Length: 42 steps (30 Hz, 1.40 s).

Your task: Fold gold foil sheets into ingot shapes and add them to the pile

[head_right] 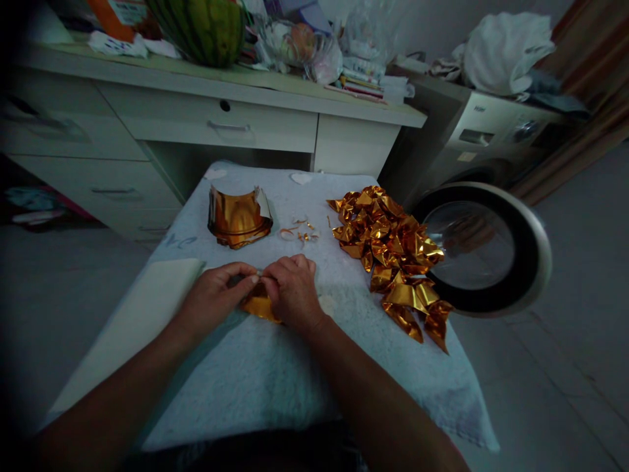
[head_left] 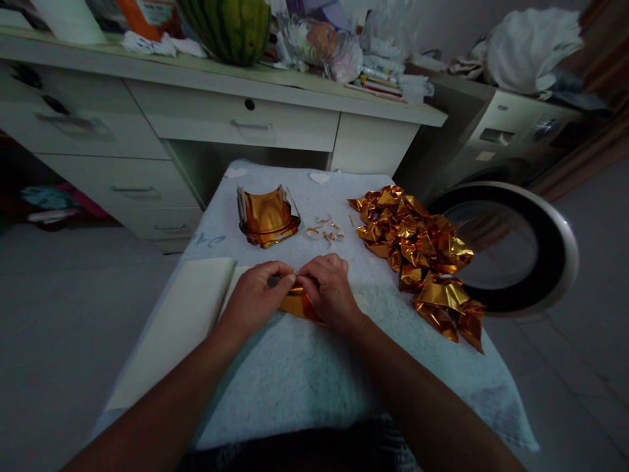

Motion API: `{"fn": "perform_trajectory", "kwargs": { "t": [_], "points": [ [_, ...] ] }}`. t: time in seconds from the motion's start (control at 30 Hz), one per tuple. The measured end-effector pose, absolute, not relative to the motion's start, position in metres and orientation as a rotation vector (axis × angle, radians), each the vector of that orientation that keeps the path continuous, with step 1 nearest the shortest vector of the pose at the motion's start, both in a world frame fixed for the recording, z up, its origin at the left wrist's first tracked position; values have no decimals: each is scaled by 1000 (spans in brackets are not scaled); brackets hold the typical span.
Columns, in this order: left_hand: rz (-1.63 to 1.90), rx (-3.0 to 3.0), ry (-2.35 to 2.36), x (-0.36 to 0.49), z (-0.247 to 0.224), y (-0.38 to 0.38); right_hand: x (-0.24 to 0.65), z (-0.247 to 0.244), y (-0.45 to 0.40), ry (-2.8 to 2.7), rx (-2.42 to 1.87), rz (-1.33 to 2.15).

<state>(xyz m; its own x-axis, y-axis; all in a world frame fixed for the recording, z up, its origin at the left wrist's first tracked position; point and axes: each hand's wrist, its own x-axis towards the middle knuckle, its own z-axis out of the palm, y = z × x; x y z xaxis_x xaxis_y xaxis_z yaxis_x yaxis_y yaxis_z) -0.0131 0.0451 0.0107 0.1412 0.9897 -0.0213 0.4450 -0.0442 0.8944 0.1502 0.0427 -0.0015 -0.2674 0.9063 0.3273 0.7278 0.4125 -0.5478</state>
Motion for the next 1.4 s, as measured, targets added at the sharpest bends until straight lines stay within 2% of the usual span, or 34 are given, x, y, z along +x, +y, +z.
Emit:
{"fn": "perform_trajectory", "kwargs": {
  "t": [0.3,0.5,0.83,1.4],
  "points": [
    [868,1639,1395,-15,11,45,152,1,43,-2038,-1376,512],
    [853,1667,1399,-14,15,43,153,3,43,-2113,-1363,507],
    [953,1396,1339,-13,8,45,152,3,41,-2064,-1300,446],
    [980,1444,1480,-18,16,41,159,8,44,-1861,-1318,457]
  ]
}}
